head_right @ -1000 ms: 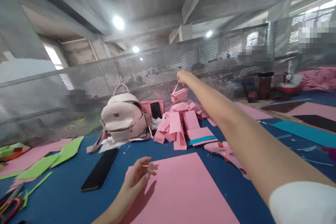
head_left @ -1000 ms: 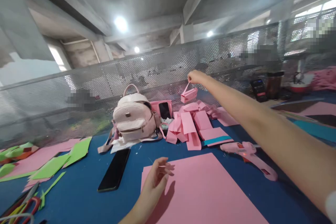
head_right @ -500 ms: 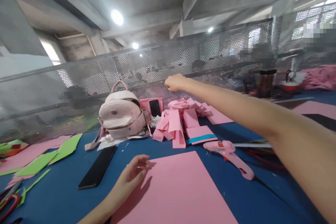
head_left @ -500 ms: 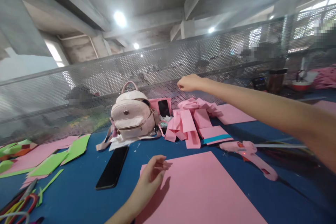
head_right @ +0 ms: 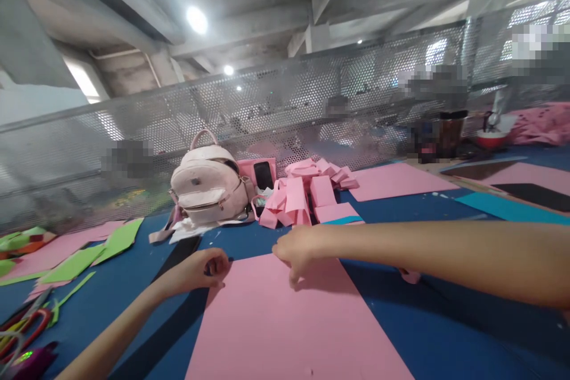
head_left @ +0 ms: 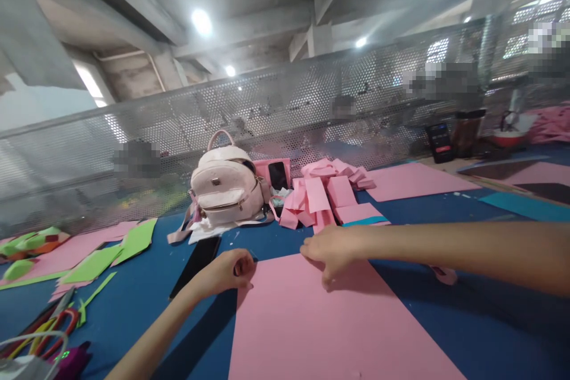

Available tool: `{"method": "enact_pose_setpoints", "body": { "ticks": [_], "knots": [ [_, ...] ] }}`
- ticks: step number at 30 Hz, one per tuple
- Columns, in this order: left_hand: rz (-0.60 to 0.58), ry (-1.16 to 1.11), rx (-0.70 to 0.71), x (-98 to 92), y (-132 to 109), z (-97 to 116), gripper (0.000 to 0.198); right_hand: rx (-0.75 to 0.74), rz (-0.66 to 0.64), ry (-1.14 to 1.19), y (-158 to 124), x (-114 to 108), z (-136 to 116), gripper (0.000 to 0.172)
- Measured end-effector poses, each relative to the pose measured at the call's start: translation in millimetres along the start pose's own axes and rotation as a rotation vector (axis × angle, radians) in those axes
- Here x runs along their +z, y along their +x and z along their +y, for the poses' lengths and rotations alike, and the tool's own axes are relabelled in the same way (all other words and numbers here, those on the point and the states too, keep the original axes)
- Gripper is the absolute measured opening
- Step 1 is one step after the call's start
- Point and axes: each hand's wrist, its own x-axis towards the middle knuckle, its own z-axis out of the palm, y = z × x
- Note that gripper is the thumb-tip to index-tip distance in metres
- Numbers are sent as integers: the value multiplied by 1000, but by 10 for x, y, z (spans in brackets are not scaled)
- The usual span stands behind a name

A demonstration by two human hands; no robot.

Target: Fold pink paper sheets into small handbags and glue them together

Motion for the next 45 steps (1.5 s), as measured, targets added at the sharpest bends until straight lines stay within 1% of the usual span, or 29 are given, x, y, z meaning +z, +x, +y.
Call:
{"method": "enact_pose_setpoints", "body": {
  "ticks": [2,3,4,8,13,16,19,21,22,24,26,29,30,32,34,37,39,41,43,45],
  "knots": [
    [-41,23,-19,-3,-25,15,18,10,9,11,98,82,46,65],
    [-49,38,-25,-3,-34,21,18,12,11,20,142,99,69,66],
    [-48,57,-27,-3,-41,25,20,13,7,32,181,104,89,65],
    [-8,135,-30,-7,-55,13,41,10,-37,73,293,75,136,57],
    [-48,145,-51,-22,-40,-21,44,-3,-70,98,334,49,148,54],
    [-30,152,-39,-42,-40,-8,43,-3,-62,78,321,48,120,45],
    [1,149,-10,-50,-44,16,41,-1,-36,33,293,20,39,32],
    [10,127,10,-47,-38,26,36,5,-23,2,268,-34,-25,24],
    [10,109,17,-45,-32,29,32,8,-16,-9,254,-73,-50,22],
    [12,70,25,-45,-17,33,26,16,9,-21,223,-169,-74,24],
    [45,33,35,-59,-1,33,26,21,61,-19,187,-270,-61,23],
    [132,-10,57,-96,15,29,33,30,178,11,129,-378,6,9],
    [157,-24,61,-107,18,26,35,30,216,27,110,-395,33,7],
    [196,-46,66,-122,22,22,39,25,273,62,74,-398,82,11],
    [236,-60,67,-123,25,20,39,6,300,104,46,-378,123,19],
    [292,-61,59,-109,31,21,37,-11,309,161,31,-341,171,29],
    [323,-55,52,-97,36,21,35,-4,304,183,44,-325,194,30],
    [345,-50,48,-87,41,17,33,2,276,197,77,-310,207,26],
    [357,-44,53,-78,47,11,31,-4,214,212,129,-286,201,20],
    [367,-30,72,-67,50,3,28,-13,152,230,198,-250,174,24]
  ]
}}
